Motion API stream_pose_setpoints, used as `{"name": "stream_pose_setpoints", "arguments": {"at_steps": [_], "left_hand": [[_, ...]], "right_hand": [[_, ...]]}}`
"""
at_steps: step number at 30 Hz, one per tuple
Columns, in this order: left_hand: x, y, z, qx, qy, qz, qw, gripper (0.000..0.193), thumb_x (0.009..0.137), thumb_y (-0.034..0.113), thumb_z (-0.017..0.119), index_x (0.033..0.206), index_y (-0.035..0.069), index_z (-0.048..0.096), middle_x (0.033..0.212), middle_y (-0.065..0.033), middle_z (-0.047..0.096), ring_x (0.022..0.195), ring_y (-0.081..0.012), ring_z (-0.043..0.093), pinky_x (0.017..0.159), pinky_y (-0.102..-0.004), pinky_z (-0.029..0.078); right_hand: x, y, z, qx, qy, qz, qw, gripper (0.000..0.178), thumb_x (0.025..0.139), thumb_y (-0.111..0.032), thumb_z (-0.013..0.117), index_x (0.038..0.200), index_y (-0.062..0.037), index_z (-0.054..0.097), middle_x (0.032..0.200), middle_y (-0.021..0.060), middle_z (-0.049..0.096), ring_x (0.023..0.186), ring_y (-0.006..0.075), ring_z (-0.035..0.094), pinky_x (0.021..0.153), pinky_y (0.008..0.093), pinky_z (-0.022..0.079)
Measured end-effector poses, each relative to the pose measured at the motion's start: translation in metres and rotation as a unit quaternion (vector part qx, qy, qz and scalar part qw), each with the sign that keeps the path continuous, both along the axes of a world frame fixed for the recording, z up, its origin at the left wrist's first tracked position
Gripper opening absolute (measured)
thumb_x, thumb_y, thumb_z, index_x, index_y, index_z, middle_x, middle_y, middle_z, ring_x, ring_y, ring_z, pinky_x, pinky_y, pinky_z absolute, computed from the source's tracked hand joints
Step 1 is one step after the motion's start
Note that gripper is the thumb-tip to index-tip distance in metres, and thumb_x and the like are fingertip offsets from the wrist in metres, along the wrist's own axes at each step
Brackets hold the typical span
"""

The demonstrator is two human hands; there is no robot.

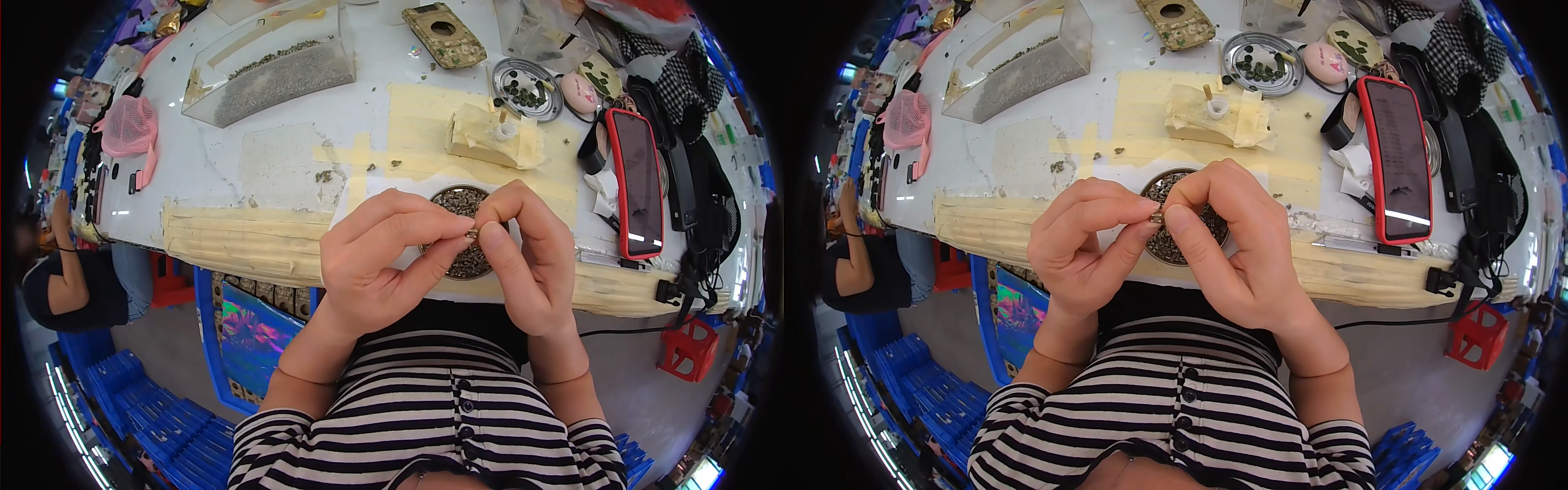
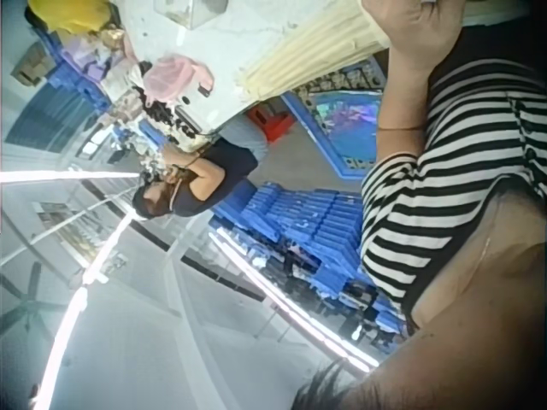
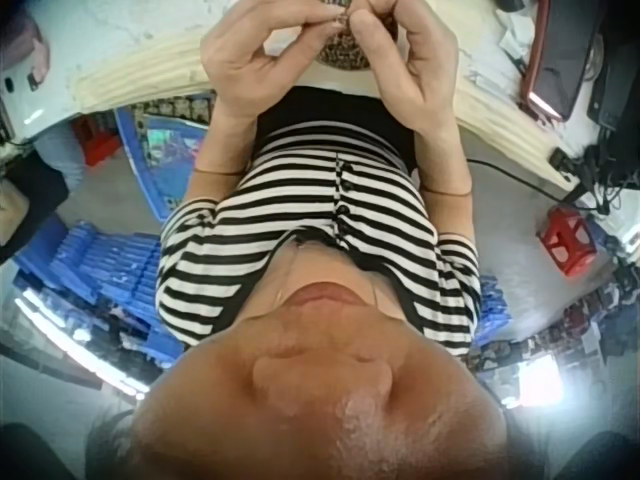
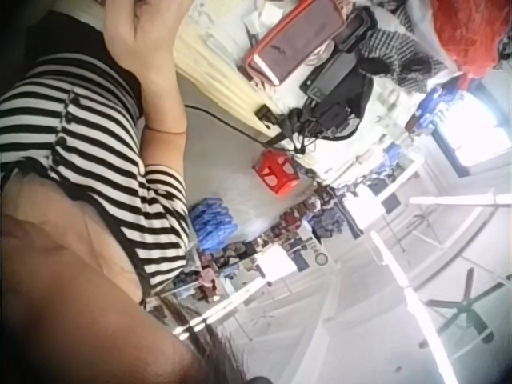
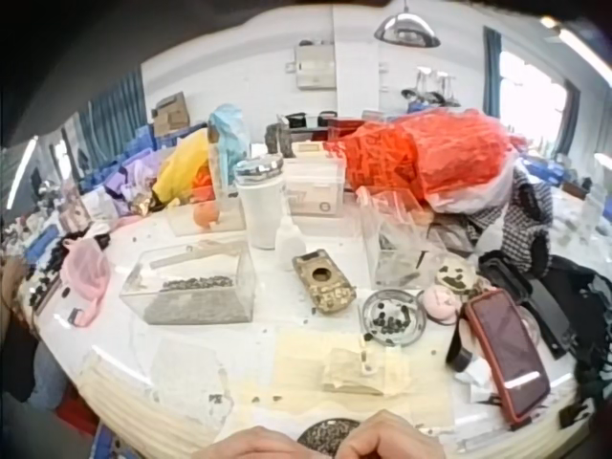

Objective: Assembling small toy components at a factory workbench.

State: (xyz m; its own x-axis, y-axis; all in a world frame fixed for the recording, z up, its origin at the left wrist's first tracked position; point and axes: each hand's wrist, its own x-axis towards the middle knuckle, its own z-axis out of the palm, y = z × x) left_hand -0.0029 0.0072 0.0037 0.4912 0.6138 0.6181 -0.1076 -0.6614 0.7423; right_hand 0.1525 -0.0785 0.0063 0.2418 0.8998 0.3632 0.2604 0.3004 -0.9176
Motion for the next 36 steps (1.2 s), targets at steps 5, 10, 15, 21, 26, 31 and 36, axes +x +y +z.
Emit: {"name": "stream_pose_setpoints", "arguments": {"at_steps": [5, 10, 15, 21, 26, 31, 36], "left_hand": [[0.0009, 0.0003, -0.0006, 0.002, -0.002, 0.0, 1.0, 0.022, 0.073, -0.006, 0.078, 0.093, 0.001, 0.073, 0.084, -0.0104, 0.069, 0.072, -0.0192, 0.067, 0.062, -0.0276, 0.053], [0.0001, 0.0016, -0.0018, 0.001, -0.006, -0.006, 1.0, 0.022, 0.073, -0.006, 0.079, 0.093, 0.0, 0.073, 0.084, -0.0105, 0.069, 0.072, -0.0191, 0.067, 0.062, -0.0272, 0.053], [-0.0004, 0.0015, -0.004, -0.007, -0.017, -0.011, 1.0, 0.021, 0.073, -0.005, 0.078, 0.093, 0.0, 0.073, 0.084, -0.0105, 0.069, 0.072, -0.0187, 0.068, 0.063, -0.0265, 0.054], [-0.0003, 0.0019, -0.003, -0.015, -0.017, -0.009, 1.0, 0.021, 0.074, -0.005, 0.078, 0.094, 0.0, 0.073, 0.085, -0.0104, 0.069, 0.073, -0.0177, 0.067, 0.064, -0.0257, 0.053], [-0.0028, -0.0019, -0.0017, -0.033, 0.006, 0.003, 0.999, 0.018, 0.075, -0.008, 0.075, 0.092, -0.003, 0.07, 0.085, -0.0116, 0.069, 0.077, -0.0187, 0.065, 0.069, -0.0266, 0.049], [-0.0016, 0.0003, -0.0062, -0.043, -0.015, -0.001, 0.999, 0.017, 0.077, -0.006, 0.075, 0.093, -0.001, 0.071, 0.085, -0.0114, 0.069, 0.075, -0.0184, 0.065, 0.066, -0.0268, 0.051], [-0.0005, -0.0018, -0.007, -0.076, -0.025, -0.005, 0.997, 0.014, 0.079, -0.006, 0.073, 0.092, -0.001, 0.07, 0.082, -0.0113, 0.069, 0.074, -0.02, 0.065, 0.067, -0.0282, 0.051]], "right_hand": [[-0.0003, -0.0002, -0.0005, -0.002, 0.003, -0.008, 1.0, 0.007, 0.091, -0.004, 0.062, 0.088, 0.0015, 0.059, 0.077, 0.0081, 0.055, 0.068, 0.0187, 0.051, 0.062, 0.0286, 0.041], [-0.0009, 0.0004, 0.0001, -0.003, -0.004, -0.01, 1.0, 0.006, 0.091, -0.004, 0.062, 0.088, 0.0014, 0.059, 0.078, 0.0082, 0.056, 0.069, 0.0191, 0.052, 0.063, 0.0288, 0.041], [-0.002, 0.0012, 0.0004, -0.006, -0.014, -0.008, 1.0, 0.005, 0.09, -0.003, 0.061, 0.088, 0.0011, 0.06, 0.078, 0.0082, 0.057, 0.07, 0.0194, 0.052, 0.064, 0.029, 0.042], [-0.0021, 0.0013, 0.0027, 0.002, -0.012, -0.013, 1.0, 0.005, 0.089, -0.004, 0.063, 0.089, 0.0003, 0.061, 0.078, 0.0079, 0.057, 0.071, 0.0184, 0.053, 0.064, 0.0285, 0.042], [-0.0025, 0.0026, 0.0011, 0.052, -0.048, -0.058, 0.996, 0.006, 0.085, -0.002, 0.067, 0.09, -0.0007, 0.064, 0.081, 0.0084, 0.062, 0.073, 0.0194, 0.056, 0.066, 0.029, 0.045], [-0.0018, 0.004, 0.0017, 0.107, -0.143, -0.083, 0.98, 0.017, 0.074, 0.003, 0.073, 0.089, -0.0028, 0.068, 0.082, 0.0082, 0.065, 0.073, 0.0227, 0.058, 0.065, 0.0307, 0.046], [-0.0048, 0.0051, -0.0013, 0.128, -0.171, -0.108, 0.971, 0.024, 0.07, 0.004, 0.076, 0.091, -0.0049, 0.07, 0.082, 0.0065, 0.065, 0.073, 0.0231, 0.059, 0.064, 0.0314, 0.045]]}}
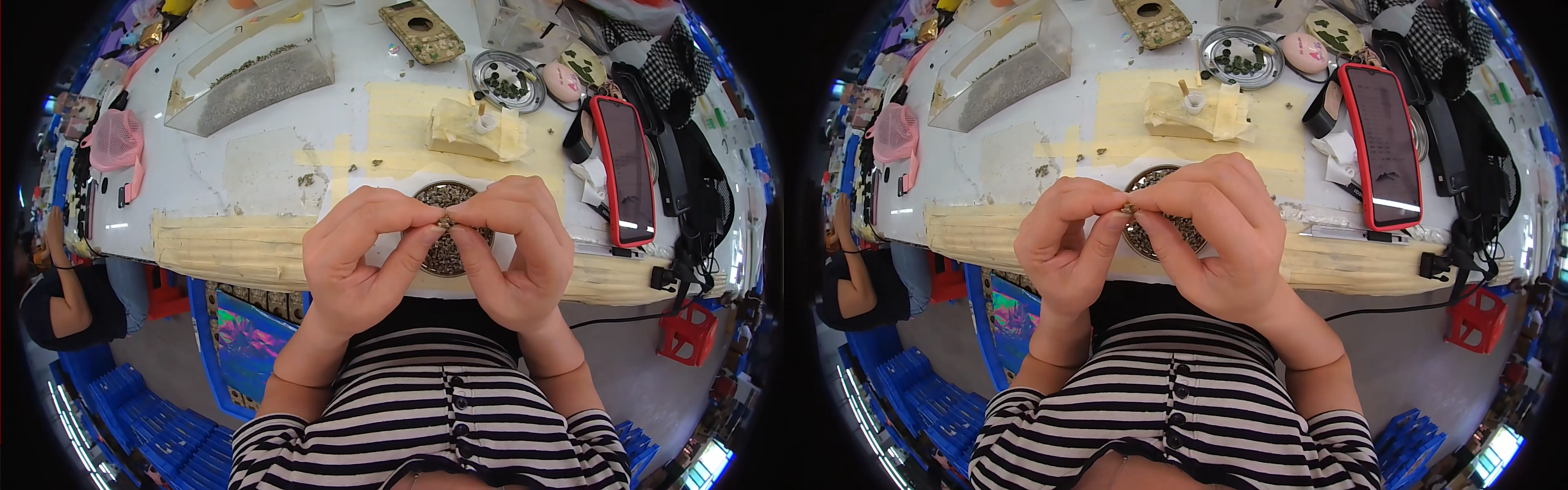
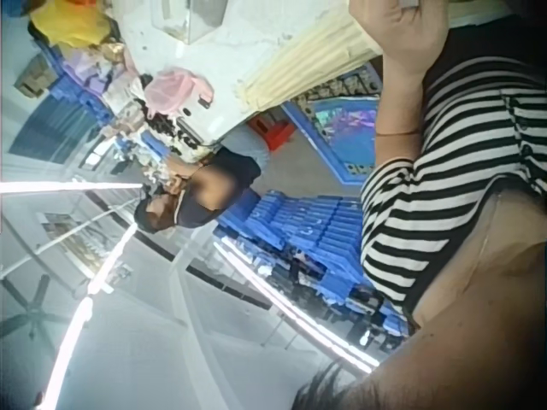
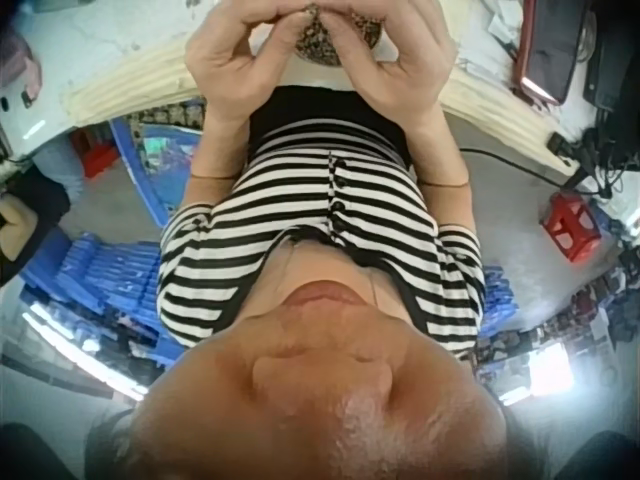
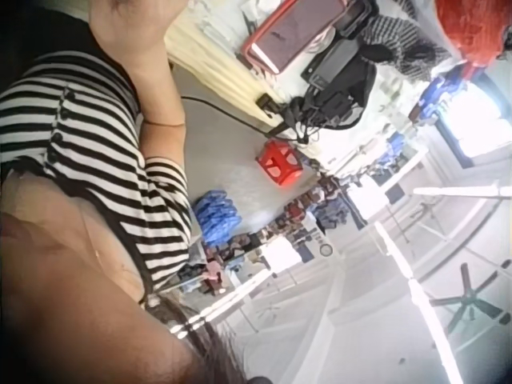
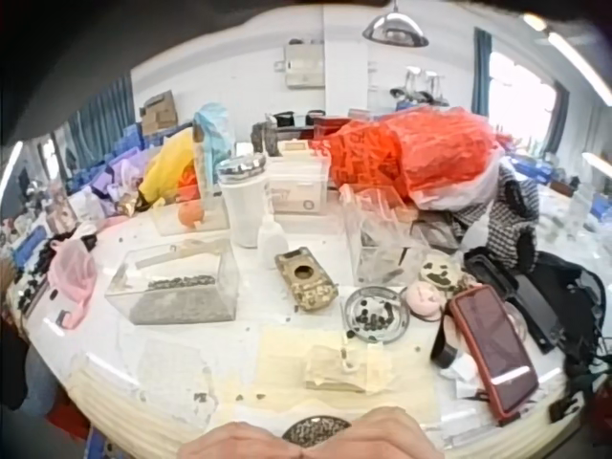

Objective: Assembling small toy components at a factory workbench.

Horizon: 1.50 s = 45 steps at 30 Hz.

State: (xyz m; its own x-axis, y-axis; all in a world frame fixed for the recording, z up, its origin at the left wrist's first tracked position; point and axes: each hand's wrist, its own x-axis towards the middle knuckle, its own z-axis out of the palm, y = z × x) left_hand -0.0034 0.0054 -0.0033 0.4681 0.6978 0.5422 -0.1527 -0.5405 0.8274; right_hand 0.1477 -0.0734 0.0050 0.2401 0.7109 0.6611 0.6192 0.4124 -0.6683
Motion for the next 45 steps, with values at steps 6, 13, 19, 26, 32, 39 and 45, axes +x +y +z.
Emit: {"name": "stream_pose_setpoints", "arguments": {"at_steps": [6, 13, 19, 26, 32, 39, 45], "left_hand": [[-0.005, -0.005, 0.002, -0.119, -0.004, -0.038, 0.992, 0.011, 0.083, -0.007, 0.069, 0.094, -0.004, 0.069, 0.089, -0.0109, 0.069, 0.08, -0.0181, 0.064, 0.072, -0.0278, 0.05], [-0.013, -0.002, 0.005, -0.214, -0.038, -0.114, 0.969, 0.011, 0.086, -0.007, 0.067, 0.096, -0.007, 0.067, 0.092, -0.0119, 0.067, 0.083, -0.0165, 0.063, 0.074, -0.0265, 0.051], [-0.014, 0.0, 0.001, -0.249, -0.051, -0.16, 0.954, 0.009, 0.087, -0.007, 0.066, 0.096, -0.008, 0.066, 0.092, -0.0118, 0.065, 0.081, -0.0154, 0.064, 0.073, -0.0251, 0.052], [-0.013, -0.001, 0.005, -0.274, -0.054, -0.144, 0.949, 0.01, 0.086, -0.007, 0.068, 0.097, -0.007, 0.066, 0.094, -0.0107, 0.065, 0.081, -0.0144, 0.064, 0.074, -0.0245, 0.052], [-0.011, -0.009, 0.007, -0.144, 0.003, -0.026, 0.989, 0.014, 0.083, -0.007, 0.072, 0.096, -0.005, 0.068, 0.093, -0.0096, 0.067, 0.083, -0.0144, 0.063, 0.075, -0.0252, 0.049], [-0.011, -0.005, 0.005, -0.266, -0.048, -0.102, 0.957, 0.013, 0.084, -0.007, 0.07, 0.096, -0.007, 0.068, 0.089, -0.0109, 0.068, 0.082, -0.0147, 0.065, 0.074, -0.0248, 0.052], [-0.009, -0.003, 0.007, -0.318, -0.082, -0.152, 0.932, 0.007, 0.089, -0.006, 0.065, 0.096, -0.007, 0.066, 0.09, -0.0113, 0.067, 0.078, -0.014, 0.066, 0.071, -0.0243, 0.054]], "right_hand": [[0.0, 0.003, -0.001, 0.034, -0.029, -0.011, 0.999, 0.028, 0.065, 0.001, 0.078, 0.091, -0.0072, 0.071, 0.082, 0.0038, 0.064, 0.073, 0.0223, 0.058, 0.065, 0.0317, 0.045], [-0.005, 0.007, -0.006, 0.065, -0.03, -0.004, 0.997, 0.026, 0.065, -0.004, 0.08, 0.09, -0.0085, 0.071, 0.082, 0.0024, 0.063, 0.072, 0.0214, 0.056, 0.064, 0.0314, 0.043], [-0.004, 0.006, -0.006, 0.076, -0.04, -0.003, 0.996, 0.025, 0.066, -0.005, 0.079, 0.089, -0.0077, 0.07, 0.081, 0.0023, 0.063, 0.07, 0.0215, 0.054, 0.064, 0.0315, 0.042], [-0.004, 0.008, -0.007, 0.095, -0.049, -0.012, 0.994, 0.024, 0.066, -0.005, 0.078, 0.088, -0.0067, 0.069, 0.081, 0.0022, 0.064, 0.069, 0.0214, 0.054, 0.064, 0.0321, 0.042], [-0.004, 0.009, -0.009, 0.123, -0.114, -0.061, 0.984, 0.028, 0.063, -0.007, 0.077, 0.09, -0.007, 0.068, 0.081, 0.0016, 0.064, 0.069, 0.0209, 0.055, 0.064, 0.0323, 0.044], [-0.004, 0.009, -0.011, 0.135, -0.124, -0.059, 0.981, 0.031, 0.062, -0.008, 0.074, 0.093, -0.0067, 0.069, 0.083, 0.0012, 0.064, 0.069, 0.0199, 0.056, 0.062, 0.032, 0.044], [-0.003, 0.009, -0.011, 0.136, -0.11, -0.044, 0.984, 0.037, 0.06, -0.008, 0.072, 0.097, -0.0073, 0.071, 0.083, -0.0002, 0.064, 0.069, 0.019, 0.055, 0.063, 0.0315, 0.044]]}}
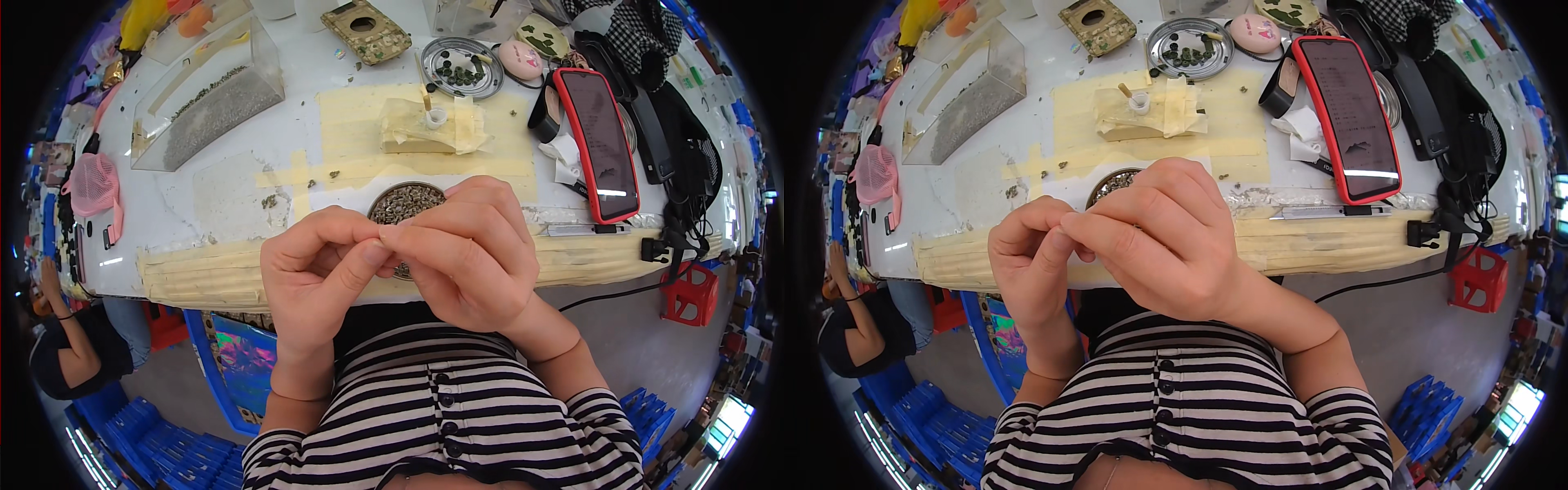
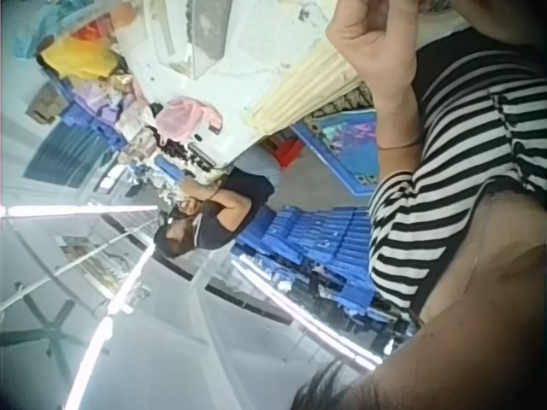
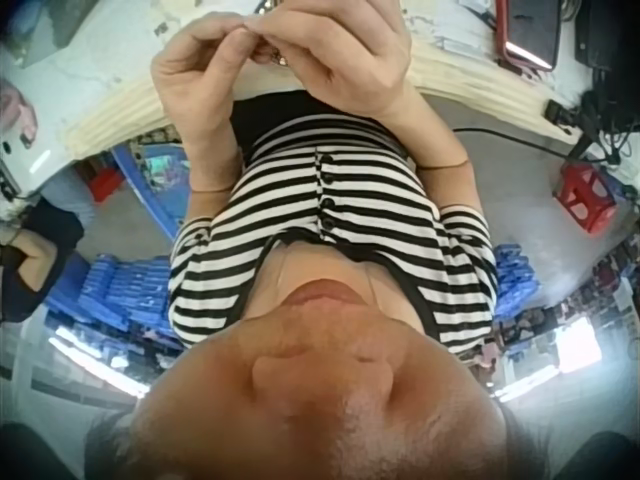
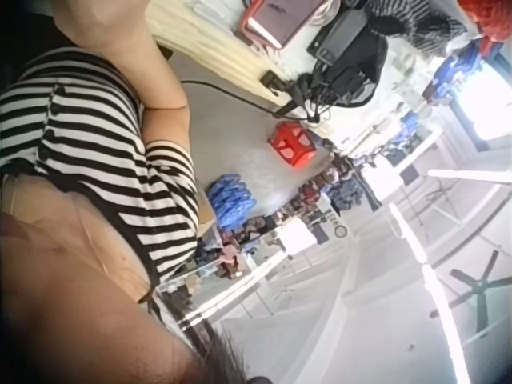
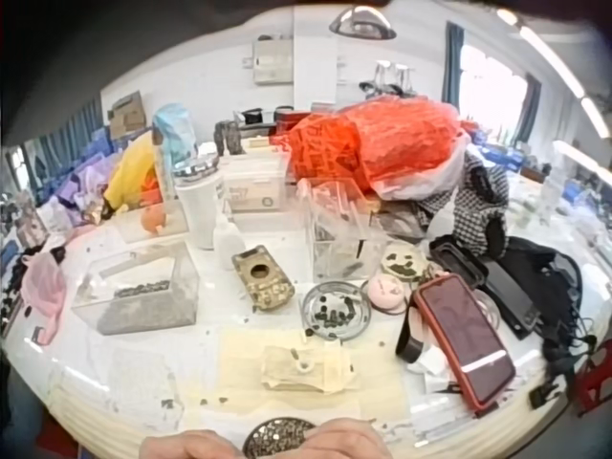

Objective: Assembling small toy components at a factory workbench.

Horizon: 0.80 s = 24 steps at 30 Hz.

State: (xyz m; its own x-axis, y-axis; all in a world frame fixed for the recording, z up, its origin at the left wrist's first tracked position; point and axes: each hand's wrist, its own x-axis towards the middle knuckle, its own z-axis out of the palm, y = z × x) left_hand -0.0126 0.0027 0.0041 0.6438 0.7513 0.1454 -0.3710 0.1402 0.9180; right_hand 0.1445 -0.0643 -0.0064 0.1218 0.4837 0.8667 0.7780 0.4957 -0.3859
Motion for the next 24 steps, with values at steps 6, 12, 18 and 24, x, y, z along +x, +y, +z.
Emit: {"name": "stream_pose_setpoints", "arguments": {"at_steps": [6, 12, 18, 24], "left_hand": [[-0.0005, -0.0013, -0.0008, -0.001, 0.003, 0.002, 1.0, 0.008, 0.089, -0.007, 0.064, 0.096, -0.007, 0.067, 0.089, -0.0118, 0.067, 0.079, -0.0147, 0.066, 0.072, -0.025, 0.054], [-0.0012, -0.0002, 0.0003, 0.015, -0.002, -0.021, 1.0, 0.009, 0.088, -0.007, 0.066, 0.096, -0.008, 0.068, 0.087, -0.0134, 0.067, 0.078, -0.0166, 0.066, 0.071, -0.0263, 0.054], [-0.0008, -0.002, -0.0006, 0.005, -0.007, -0.014, 1.0, 0.01, 0.087, -0.008, 0.067, 0.097, -0.009, 0.068, 0.087, -0.0137, 0.067, 0.078, -0.017, 0.066, 0.071, -0.0266, 0.054], [-0.0023, -0.0026, 0.0009, 0.007, 0.007, -0.004, 1.0, 0.012, 0.086, -0.008, 0.067, 0.099, -0.009, 0.068, 0.089, -0.0137, 0.068, 0.079, -0.0163, 0.067, 0.071, -0.026, 0.054]], "right_hand": [[-0.0006, 0.0002, -0.0001, -0.003, 0.005, -0.001, 1.0, 0.037, 0.061, -0.008, 0.072, 0.097, -0.009, 0.072, 0.083, -0.001, 0.062, 0.07, 0.0184, 0.055, 0.063, 0.0307, 0.043], [-0.0008, -0.0009, 0.0009, -0.005, 0.016, 0.007, 1.0, 0.033, 0.062, -0.01, 0.072, 0.094, -0.0088, 0.071, 0.083, -0.001, 0.062, 0.07, 0.0182, 0.055, 0.062, 0.0306, 0.042], [-0.0003, -0.0013, 0.0015, -0.008, 0.019, 0.008, 1.0, 0.031, 0.062, -0.01, 0.073, 0.093, -0.0085, 0.071, 0.083, -0.0004, 0.062, 0.069, 0.0185, 0.055, 0.063, 0.0309, 0.043], [0.0008, -0.0021, 0.0028, -0.014, 0.02, 0.003, 1.0, 0.031, 0.062, -0.009, 0.074, 0.093, -0.0076, 0.071, 0.083, 0.0005, 0.062, 0.069, 0.0197, 0.056, 0.063, 0.0315, 0.043]]}}
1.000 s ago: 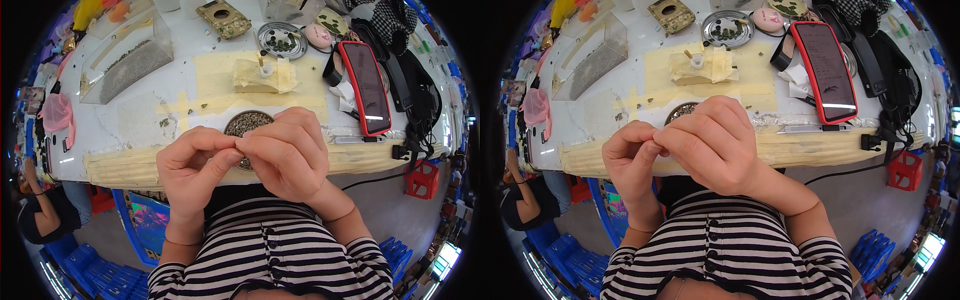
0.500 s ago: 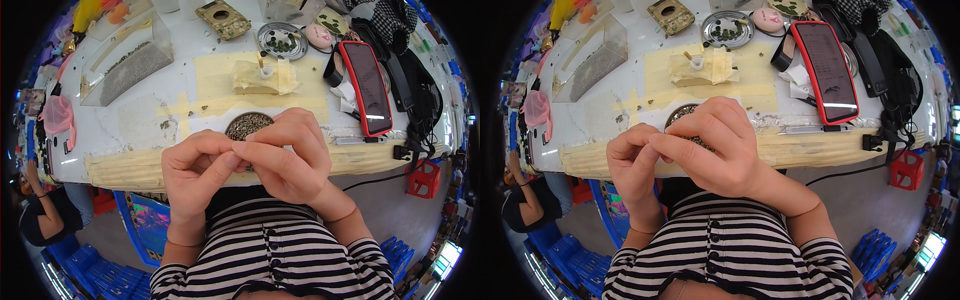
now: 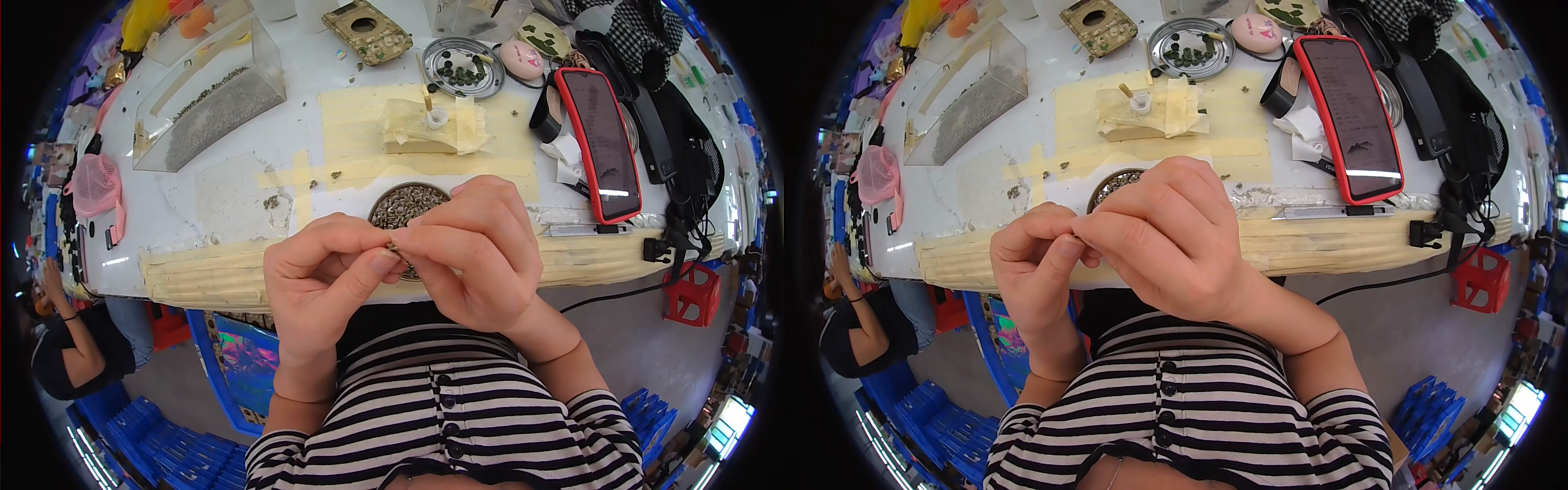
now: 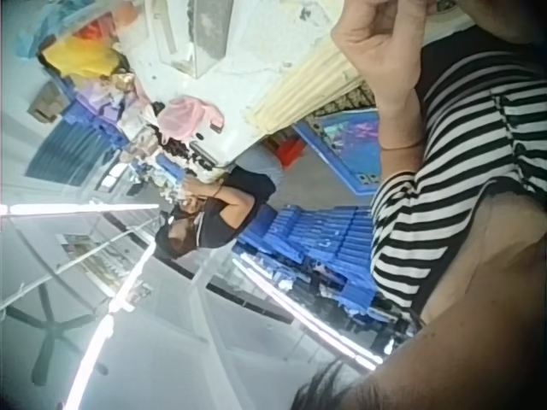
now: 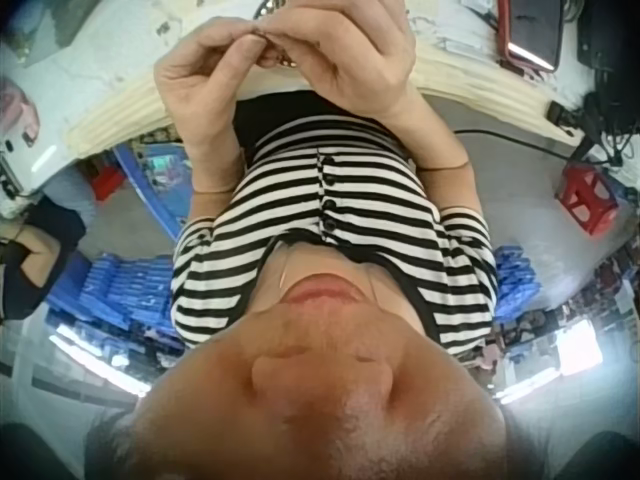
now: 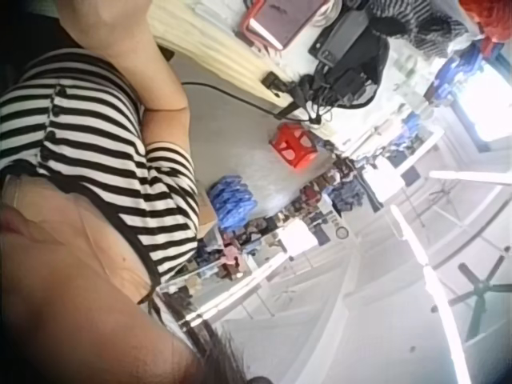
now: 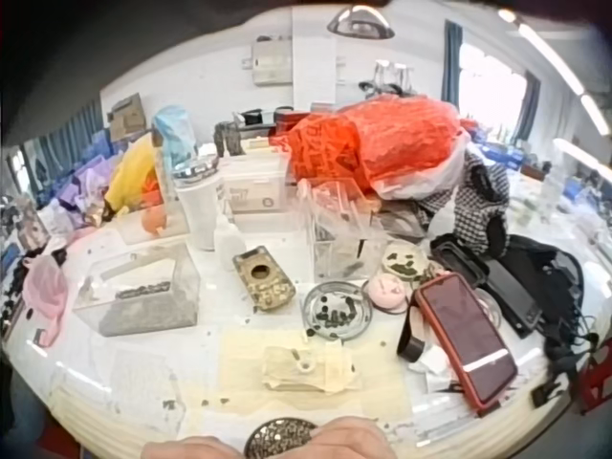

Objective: Assembling small toy components at a factory workbench.

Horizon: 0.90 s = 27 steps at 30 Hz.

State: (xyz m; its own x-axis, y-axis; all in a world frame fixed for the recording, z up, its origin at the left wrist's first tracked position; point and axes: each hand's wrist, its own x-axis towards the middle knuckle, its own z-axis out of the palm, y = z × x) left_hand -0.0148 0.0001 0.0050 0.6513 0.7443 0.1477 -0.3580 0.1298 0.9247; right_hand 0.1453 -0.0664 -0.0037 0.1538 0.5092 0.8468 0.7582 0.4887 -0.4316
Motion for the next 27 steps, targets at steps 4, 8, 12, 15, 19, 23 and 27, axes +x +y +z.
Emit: {"name": "stream_pose_setpoints", "arguments": {"at_steps": [4, 8, 12, 15, 19, 23, 27], "left_hand": [[-0.001, -0.001, -0.002, -0.008, -0.008, 0.001, 1.0, 0.013, 0.086, -0.008, 0.068, 0.099, -0.008, 0.068, 0.091, -0.0138, 0.068, 0.08, -0.0158, 0.067, 0.072, -0.0256, 0.055], [-0.001, -0.002, -0.002, -0.029, -0.021, 0.0, 0.999, 0.013, 0.085, -0.009, 0.068, 0.099, -0.008, 0.068, 0.091, -0.0131, 0.068, 0.081, -0.0157, 0.068, 0.073, -0.0253, 0.055], [-0.001, -0.004, 0.001, -0.019, -0.005, 0.015, 1.0, 0.014, 0.084, -0.009, 0.068, 0.098, -0.008, 0.067, 0.092, -0.0125, 0.068, 0.082, -0.0153, 0.067, 0.075, -0.0252, 0.054], [0.0, -0.005, 0.001, 0.022, 0.025, 0.041, 0.999, 0.015, 0.083, -0.009, 0.07, 0.097, -0.006, 0.068, 0.092, -0.0116, 0.068, 0.084, -0.0142, 0.065, 0.075, -0.0244, 0.053], [0.0, -0.007, 0.0, 0.076, 0.067, 0.078, 0.992, 0.016, 0.079, -0.01, 0.071, 0.094, -0.004, 0.07, 0.091, -0.0104, 0.069, 0.083, -0.0138, 0.063, 0.072, -0.0242, 0.049], [0.005, -0.008, -0.001, 0.152, 0.072, 0.121, 0.978, 0.018, 0.077, -0.011, 0.071, 0.093, -0.004, 0.07, 0.089, -0.0104, 0.07, 0.081, -0.0152, 0.064, 0.071, -0.0253, 0.049], [0.009, -0.004, -0.003, 0.228, 0.074, 0.148, 0.96, 0.018, 0.076, -0.01, 0.072, 0.093, -0.003, 0.071, 0.087, -0.0108, 0.071, 0.077, -0.0171, 0.065, 0.07, -0.0262, 0.049]], "right_hand": [[-0.001, -0.001, -0.001, 0.0, -0.002, 0.002, 1.0, 0.03, 0.062, -0.009, 0.074, 0.092, -0.0076, 0.071, 0.082, 0.0009, 0.062, 0.069, 0.02, 0.056, 0.063, 0.0318, 0.044], [0.0, -0.002, -0.001, -0.002, -0.002, 0.003, 1.0, 0.03, 0.062, -0.008, 0.074, 0.092, -0.0075, 0.071, 0.082, 0.0012, 0.062, 0.07, 0.0202, 0.056, 0.064, 0.0321, 0.044], [0.0, -0.002, -0.001, -0.003, 0.002, 0.001, 1.0, 0.029, 0.063, -0.008, 0.075, 0.092, -0.0075, 0.071, 0.083, 0.0015, 0.062, 0.07, 0.0205, 0.056, 0.064, 0.0323, 0.044], [0.0, -0.003, 0.001, -0.009, 0.002, 0.0, 1.0, 0.028, 0.065, -0.007, 0.076, 0.092, -0.0073, 0.071, 0.083, 0.0017, 0.062, 0.07, 0.0207, 0.057, 0.064, 0.0323, 0.044], [0.0, -0.003, 0.0, -0.013, 0.006, 0.003, 1.0, 0.027, 0.066, -0.006, 0.077, 0.092, -0.007, 0.071, 0.083, 0.0022, 0.062, 0.07, 0.021, 0.057, 0.064, 0.0323, 0.044], [-0.001, -0.006, 0.001, -0.037, 0.019, -0.013, 0.999, 0.026, 0.066, -0.003, 0.078, 0.091, -0.0067, 0.07, 0.082, 0.0029, 0.062, 0.071, 0.0218, 0.057, 0.064, 0.0324, 0.044], [-0.004, -0.008, 0.006, -0.09, 0.053, -0.021, 0.994, 0.025, 0.067, -0.001, 0.077, 0.089, -0.0064, 0.069, 0.08, 0.0037, 0.061, 0.072, 0.0224, 0.056, 0.064, 0.032, 0.043]]}}
